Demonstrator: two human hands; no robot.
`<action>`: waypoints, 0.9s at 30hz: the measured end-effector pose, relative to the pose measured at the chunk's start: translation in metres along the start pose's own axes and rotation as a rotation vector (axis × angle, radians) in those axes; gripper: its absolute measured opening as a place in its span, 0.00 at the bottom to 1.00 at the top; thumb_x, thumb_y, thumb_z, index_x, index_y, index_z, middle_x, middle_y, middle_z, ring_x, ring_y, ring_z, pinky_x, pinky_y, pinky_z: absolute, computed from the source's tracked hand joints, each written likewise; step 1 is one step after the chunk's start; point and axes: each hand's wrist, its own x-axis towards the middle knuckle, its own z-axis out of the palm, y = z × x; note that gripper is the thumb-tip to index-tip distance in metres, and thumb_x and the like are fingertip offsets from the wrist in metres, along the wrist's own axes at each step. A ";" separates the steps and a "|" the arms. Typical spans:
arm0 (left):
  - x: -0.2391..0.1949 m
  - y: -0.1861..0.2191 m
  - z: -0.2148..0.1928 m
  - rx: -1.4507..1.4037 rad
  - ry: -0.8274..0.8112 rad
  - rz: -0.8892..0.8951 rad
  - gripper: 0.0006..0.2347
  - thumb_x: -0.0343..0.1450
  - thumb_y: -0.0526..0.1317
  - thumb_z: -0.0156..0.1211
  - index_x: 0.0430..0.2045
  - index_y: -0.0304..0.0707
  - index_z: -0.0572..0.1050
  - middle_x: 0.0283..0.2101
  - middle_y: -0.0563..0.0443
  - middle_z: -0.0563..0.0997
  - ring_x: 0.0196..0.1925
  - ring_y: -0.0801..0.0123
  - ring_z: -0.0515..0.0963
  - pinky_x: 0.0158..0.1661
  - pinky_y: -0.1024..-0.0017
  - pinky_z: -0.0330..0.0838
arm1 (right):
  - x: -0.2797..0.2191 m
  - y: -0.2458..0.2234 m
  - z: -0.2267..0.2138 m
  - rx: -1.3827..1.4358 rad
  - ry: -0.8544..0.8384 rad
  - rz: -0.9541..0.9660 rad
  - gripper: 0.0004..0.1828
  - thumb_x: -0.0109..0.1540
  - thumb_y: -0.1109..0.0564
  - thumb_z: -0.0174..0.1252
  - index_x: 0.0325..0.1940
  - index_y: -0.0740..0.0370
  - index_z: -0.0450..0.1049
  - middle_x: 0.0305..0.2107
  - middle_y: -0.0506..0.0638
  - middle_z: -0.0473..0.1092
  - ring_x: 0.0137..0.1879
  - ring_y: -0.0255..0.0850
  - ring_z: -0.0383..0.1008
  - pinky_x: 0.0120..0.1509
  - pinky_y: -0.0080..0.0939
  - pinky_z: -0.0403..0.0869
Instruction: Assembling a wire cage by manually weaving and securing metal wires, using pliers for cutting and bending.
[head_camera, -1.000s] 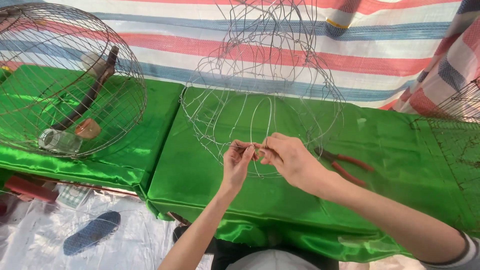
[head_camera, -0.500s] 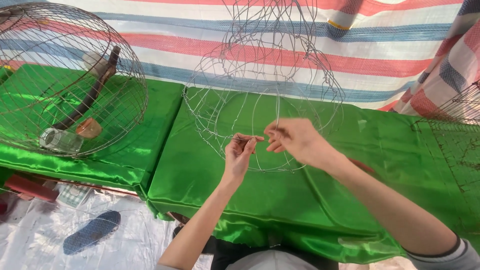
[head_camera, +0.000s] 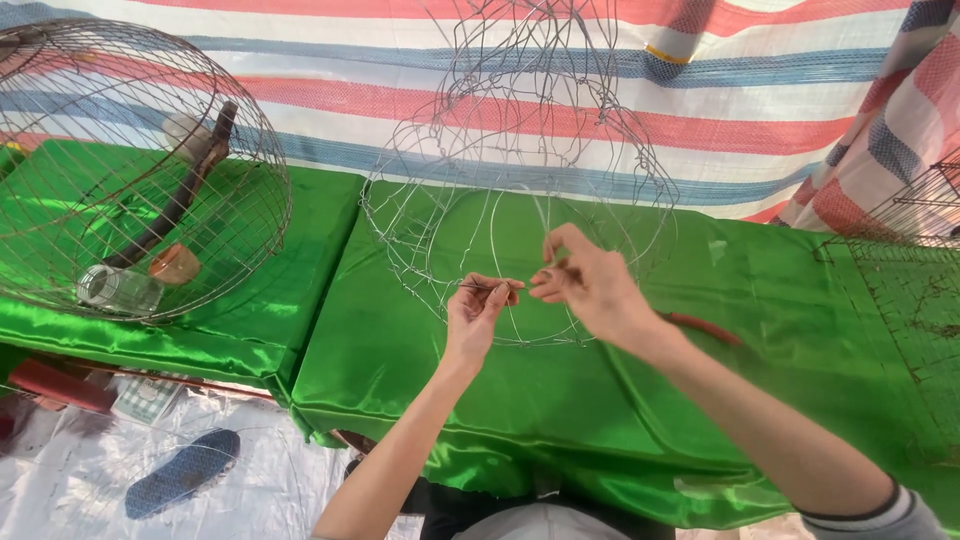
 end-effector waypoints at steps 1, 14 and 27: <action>-0.001 0.001 0.000 0.000 0.001 0.000 0.03 0.75 0.31 0.59 0.33 0.39 0.73 0.38 0.42 0.88 0.35 0.70 0.84 0.42 0.75 0.76 | 0.003 0.013 0.008 0.020 0.052 -0.112 0.07 0.69 0.67 0.47 0.51 0.62 0.65 0.35 0.69 0.76 0.43 0.59 0.83 0.51 0.54 0.85; -0.004 -0.005 0.000 -0.005 0.049 0.014 0.01 0.75 0.32 0.60 0.34 0.35 0.74 0.38 0.40 0.87 0.33 0.68 0.83 0.41 0.72 0.77 | 0.013 0.026 0.043 -0.217 0.155 -0.207 0.05 0.74 0.60 0.42 0.45 0.58 0.64 0.28 0.60 0.74 0.29 0.48 0.74 0.41 0.50 0.75; -0.002 0.000 0.008 -0.129 0.076 -0.067 0.02 0.73 0.30 0.62 0.33 0.30 0.75 0.37 0.38 0.86 0.36 0.64 0.86 0.44 0.65 0.83 | 0.050 0.039 0.058 -0.959 0.139 0.022 0.07 0.67 0.60 0.56 0.48 0.65 0.70 0.36 0.58 0.74 0.36 0.51 0.80 0.45 0.53 0.80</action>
